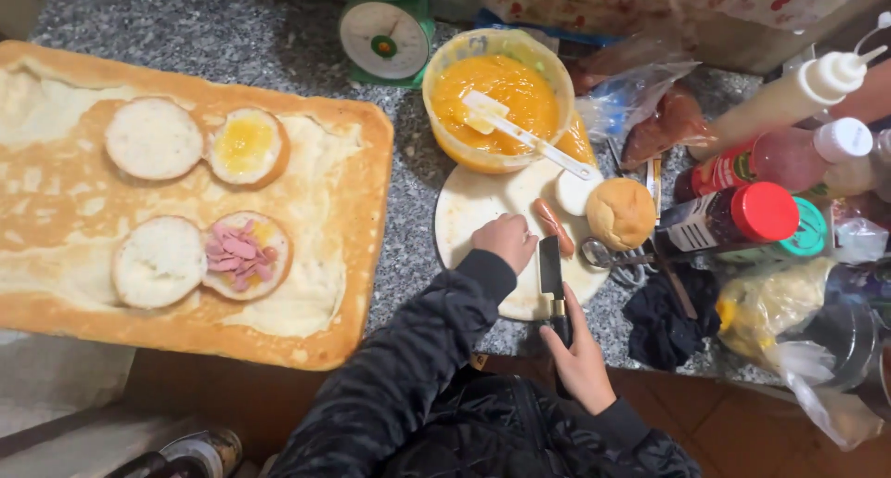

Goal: Preparing burgers by spreading sauce, cutting sausages, and adding lettuce to buns on a kitchen counter.

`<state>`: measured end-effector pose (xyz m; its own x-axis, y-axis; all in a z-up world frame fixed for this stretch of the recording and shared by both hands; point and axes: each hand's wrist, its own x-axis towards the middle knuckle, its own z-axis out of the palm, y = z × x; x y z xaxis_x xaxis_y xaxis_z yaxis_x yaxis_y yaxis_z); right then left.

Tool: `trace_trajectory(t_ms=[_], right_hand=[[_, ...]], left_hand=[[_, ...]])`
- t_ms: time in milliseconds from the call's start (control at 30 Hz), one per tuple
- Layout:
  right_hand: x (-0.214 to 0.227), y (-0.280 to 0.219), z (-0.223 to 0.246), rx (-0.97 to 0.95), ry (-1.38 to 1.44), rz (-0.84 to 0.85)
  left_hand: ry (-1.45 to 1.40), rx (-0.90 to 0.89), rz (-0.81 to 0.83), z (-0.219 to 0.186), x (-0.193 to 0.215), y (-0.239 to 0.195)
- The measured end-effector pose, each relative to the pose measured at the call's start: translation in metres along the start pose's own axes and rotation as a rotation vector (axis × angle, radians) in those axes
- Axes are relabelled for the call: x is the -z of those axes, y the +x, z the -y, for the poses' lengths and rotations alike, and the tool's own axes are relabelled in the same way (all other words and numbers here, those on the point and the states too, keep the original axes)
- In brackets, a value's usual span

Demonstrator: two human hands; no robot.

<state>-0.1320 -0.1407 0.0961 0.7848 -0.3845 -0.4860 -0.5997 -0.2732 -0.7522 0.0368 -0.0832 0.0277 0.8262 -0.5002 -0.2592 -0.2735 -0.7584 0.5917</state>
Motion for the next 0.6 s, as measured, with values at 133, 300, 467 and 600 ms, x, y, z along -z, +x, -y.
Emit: trace_trajectory(t_ms=[133,300,467,600], right_hand=[[0.0,0.018,-0.013,0.023,0.115,0.04],[-0.012,0.037,-0.028,0.255,0.064,0.069],[-0.038,0.023,0.023,0.264,0.059,0.217],[-0.057,0.008,0.055,0.118,0.123,0.311]], left_hand=[[0.017,0.058,-0.006,-0.003,-0.024,0.012],[-0.138,0.067,-0.125,0.027,-0.014,0.002],[-0.132,0.239,-0.512,0.095,0.084,-0.062],[0.04,0.59,-0.721,0.159,0.154,-0.118]])
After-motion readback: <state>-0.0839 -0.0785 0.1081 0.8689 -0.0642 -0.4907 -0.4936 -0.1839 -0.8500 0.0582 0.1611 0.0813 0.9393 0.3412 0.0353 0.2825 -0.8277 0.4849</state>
